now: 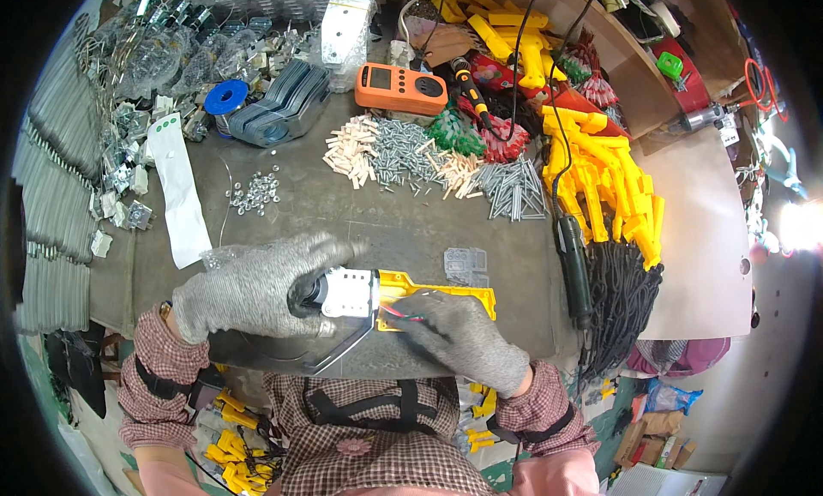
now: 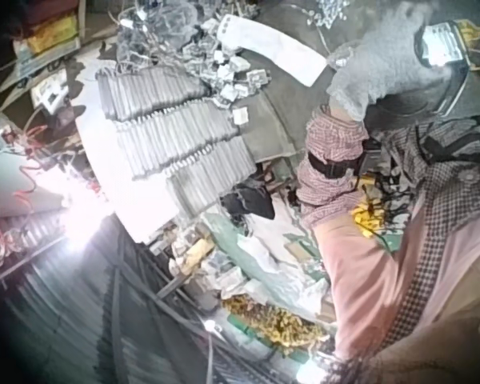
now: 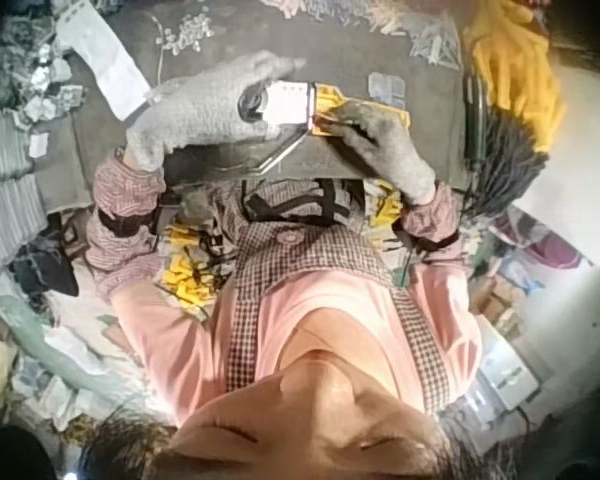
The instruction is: Soldering wires to a component and assembling a yellow plastic housing.
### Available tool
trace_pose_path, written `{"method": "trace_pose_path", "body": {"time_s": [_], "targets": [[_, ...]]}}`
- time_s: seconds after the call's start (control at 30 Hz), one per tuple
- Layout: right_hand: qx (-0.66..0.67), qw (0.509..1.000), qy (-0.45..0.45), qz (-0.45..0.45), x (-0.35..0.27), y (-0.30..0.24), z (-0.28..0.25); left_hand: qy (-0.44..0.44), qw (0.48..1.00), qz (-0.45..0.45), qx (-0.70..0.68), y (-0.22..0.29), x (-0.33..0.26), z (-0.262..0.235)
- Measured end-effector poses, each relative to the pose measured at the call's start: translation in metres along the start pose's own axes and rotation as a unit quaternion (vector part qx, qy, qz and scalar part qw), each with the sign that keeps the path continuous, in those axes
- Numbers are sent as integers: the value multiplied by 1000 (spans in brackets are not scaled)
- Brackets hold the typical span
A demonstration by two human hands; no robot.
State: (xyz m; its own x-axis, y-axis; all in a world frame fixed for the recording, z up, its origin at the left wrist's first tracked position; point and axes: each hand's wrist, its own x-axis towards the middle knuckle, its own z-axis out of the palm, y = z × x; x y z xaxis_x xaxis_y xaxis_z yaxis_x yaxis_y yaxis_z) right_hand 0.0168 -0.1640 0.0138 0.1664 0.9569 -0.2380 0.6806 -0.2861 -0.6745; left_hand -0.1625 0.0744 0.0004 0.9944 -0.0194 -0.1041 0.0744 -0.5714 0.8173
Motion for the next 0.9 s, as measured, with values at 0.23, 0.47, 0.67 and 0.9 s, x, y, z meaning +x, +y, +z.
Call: {"method": "trace_pose_path", "body": {"time_s": [0.23,0.47,0.67,0.9], "targets": [[-51,998,-18,-40,3,3,4,41,992,-40,116,2,-4,18],[-107,992,-65,21,9,-9,-1,55,988,-81,120,17,-5,22],[-95,992,-49,-62,18,-1,-7,42,990,-77,114,17,-6,20],[402,857,321,-39,-17,23,-9,-9,970,12,241,63,47,41]]}}
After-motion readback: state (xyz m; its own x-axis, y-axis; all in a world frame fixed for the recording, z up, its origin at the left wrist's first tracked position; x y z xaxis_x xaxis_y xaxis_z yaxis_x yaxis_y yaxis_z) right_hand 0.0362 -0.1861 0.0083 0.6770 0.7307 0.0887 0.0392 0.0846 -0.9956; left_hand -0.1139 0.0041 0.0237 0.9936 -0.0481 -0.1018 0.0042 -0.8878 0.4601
